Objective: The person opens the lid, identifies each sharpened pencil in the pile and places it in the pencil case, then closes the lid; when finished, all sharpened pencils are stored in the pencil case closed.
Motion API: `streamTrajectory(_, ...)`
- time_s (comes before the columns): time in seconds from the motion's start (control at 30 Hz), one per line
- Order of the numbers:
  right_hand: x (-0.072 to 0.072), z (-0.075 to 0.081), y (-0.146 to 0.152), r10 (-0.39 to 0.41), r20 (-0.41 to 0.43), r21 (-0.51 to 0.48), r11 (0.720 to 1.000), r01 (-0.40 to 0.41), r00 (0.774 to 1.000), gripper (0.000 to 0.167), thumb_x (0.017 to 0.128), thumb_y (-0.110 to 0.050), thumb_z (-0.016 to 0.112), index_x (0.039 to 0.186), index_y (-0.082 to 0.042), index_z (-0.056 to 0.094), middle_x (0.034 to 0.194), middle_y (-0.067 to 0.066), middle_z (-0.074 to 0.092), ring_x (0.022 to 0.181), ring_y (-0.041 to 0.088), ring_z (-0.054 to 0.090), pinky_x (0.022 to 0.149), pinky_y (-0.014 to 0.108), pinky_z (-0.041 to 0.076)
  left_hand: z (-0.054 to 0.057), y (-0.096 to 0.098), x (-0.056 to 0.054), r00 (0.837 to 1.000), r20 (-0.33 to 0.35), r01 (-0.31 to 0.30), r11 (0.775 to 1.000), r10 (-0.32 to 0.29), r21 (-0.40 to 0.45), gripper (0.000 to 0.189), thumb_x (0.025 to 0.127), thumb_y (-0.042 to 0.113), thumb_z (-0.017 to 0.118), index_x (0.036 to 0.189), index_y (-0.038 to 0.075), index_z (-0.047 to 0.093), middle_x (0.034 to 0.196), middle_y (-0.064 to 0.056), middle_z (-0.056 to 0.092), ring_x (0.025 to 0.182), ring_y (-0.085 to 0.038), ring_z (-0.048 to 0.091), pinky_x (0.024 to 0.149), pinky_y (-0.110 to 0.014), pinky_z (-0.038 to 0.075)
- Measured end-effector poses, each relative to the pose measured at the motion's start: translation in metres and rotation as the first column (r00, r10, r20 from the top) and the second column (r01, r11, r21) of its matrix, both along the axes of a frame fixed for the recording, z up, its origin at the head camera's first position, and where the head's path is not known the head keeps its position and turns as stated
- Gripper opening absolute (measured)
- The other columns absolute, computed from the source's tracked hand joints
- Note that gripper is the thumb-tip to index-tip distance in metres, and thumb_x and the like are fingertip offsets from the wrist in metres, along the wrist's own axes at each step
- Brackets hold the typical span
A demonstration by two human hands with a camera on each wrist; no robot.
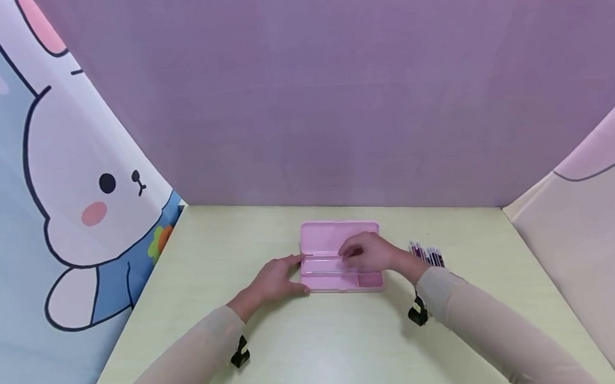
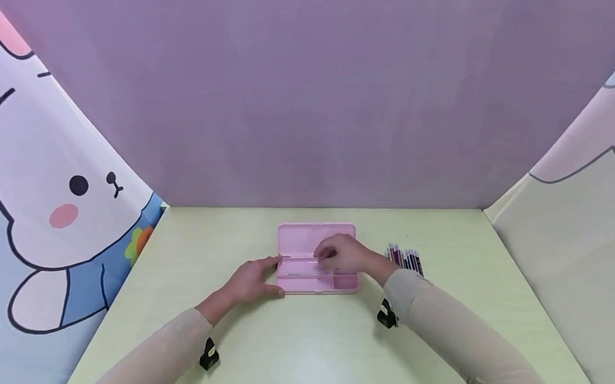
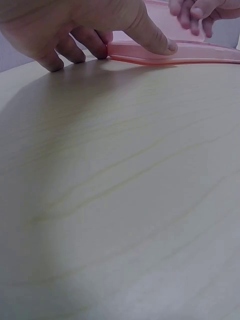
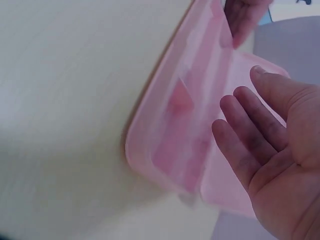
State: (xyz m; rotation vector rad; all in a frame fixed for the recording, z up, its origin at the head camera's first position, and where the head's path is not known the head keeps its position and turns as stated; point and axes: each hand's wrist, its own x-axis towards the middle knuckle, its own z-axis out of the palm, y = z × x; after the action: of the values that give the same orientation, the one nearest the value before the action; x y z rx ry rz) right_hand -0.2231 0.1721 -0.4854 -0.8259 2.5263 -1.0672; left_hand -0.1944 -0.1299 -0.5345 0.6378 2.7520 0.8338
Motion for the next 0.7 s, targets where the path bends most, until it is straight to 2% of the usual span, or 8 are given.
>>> streamTrajectory(0.17, 0.008, 0.013, 0.033, -0.058, 0.083, -0.054, 0.997, 0.063, 0.995, 0.027, 0.093, -0.010, 0.076, 0.119, -0.001, 0.073, 0.107, 0.009, 0.076, 0.098, 0.021, 0.071, 0.085, 0.035, 0.063, 0.000, 0.000, 0.000, 1.000, -0.002, 0.001, 1.000, -0.001, -0.004, 0.093, 0.079, 0.046, 0.087, 0.156, 0.012, 0.045, 0.150, -0.011, 0.057, 0.139, -0.034, 0.053, 0.116, -0.051, 0.044)
streamTrajectory(0.33, 0.022, 0.020, 0.069, -0.164, 0.174, -0.060, 0.982, 0.177, 0.971, 0.031, 0.096, -0.013, 0.073, 0.124, 0.000, 0.069, 0.109, 0.013, 0.073, 0.095, 0.019, 0.070, 0.079, 0.047, 0.064, 0.001, -0.001, 0.003, 1.000, -0.003, -0.005, 1.000, 0.005, -0.017, 0.094, 0.079, 0.046, 0.087, 0.155, 0.011, 0.046, 0.149, -0.012, 0.058, 0.139, -0.034, 0.053, 0.116, -0.051, 0.044)
streamTrajectory(0.4, 0.028, 0.019, 0.085, -0.198, 0.178, -0.056, 0.976, 0.211, 0.964, 0.031, 0.096, -0.013, 0.072, 0.124, 0.000, 0.068, 0.109, 0.015, 0.073, 0.094, 0.019, 0.070, 0.078, 0.050, 0.063, 0.001, -0.001, 0.004, 1.000, -0.004, -0.007, 1.000, 0.007, -0.025, 0.094, 0.079, 0.046, 0.087, 0.155, 0.012, 0.046, 0.150, -0.011, 0.057, 0.139, -0.034, 0.053, 0.116, -0.051, 0.044)
streamTrajectory(0.5, 0.035, 0.016, 0.108, -0.238, 0.171, -0.058, 0.966, 0.251, 0.956, 0.032, 0.096, -0.013, 0.072, 0.125, 0.001, 0.067, 0.110, 0.017, 0.072, 0.095, 0.026, 0.071, 0.076, 0.051, 0.063, 0.001, -0.001, 0.003, 1.000, -0.007, 0.000, 1.000, 0.000, -0.028, 0.093, 0.079, 0.046, 0.087, 0.155, 0.012, 0.046, 0.150, -0.011, 0.057, 0.139, -0.033, 0.053, 0.117, -0.050, 0.043)
streamTrajectory(0.63, 0.043, 0.008, 0.137, -0.284, 0.176, -0.059, 0.953, 0.298, 0.943, 0.038, 0.096, -0.016, 0.073, 0.128, 0.004, 0.064, 0.113, 0.020, 0.070, 0.096, 0.035, 0.071, 0.072, 0.048, 0.064, 0.001, -0.001, 0.003, 1.000, -0.019, 0.007, 1.000, -0.007, -0.023, 0.093, 0.079, 0.045, 0.088, 0.155, 0.013, 0.046, 0.149, -0.011, 0.058, 0.138, -0.034, 0.054, 0.116, -0.050, 0.044)
streamTrajectory(0.7, 0.048, 0.004, 0.151, -0.303, 0.172, -0.054, 0.947, 0.316, 0.937, 0.041, 0.097, -0.017, 0.072, 0.131, 0.005, 0.063, 0.113, 0.021, 0.069, 0.095, 0.035, 0.071, 0.070, 0.047, 0.063, 0.001, -0.001, 0.004, 1.000, -0.019, 0.006, 1.000, -0.007, -0.028, 0.093, 0.079, 0.046, 0.088, 0.155, 0.013, 0.046, 0.149, -0.011, 0.058, 0.138, -0.033, 0.054, 0.116, -0.050, 0.044)
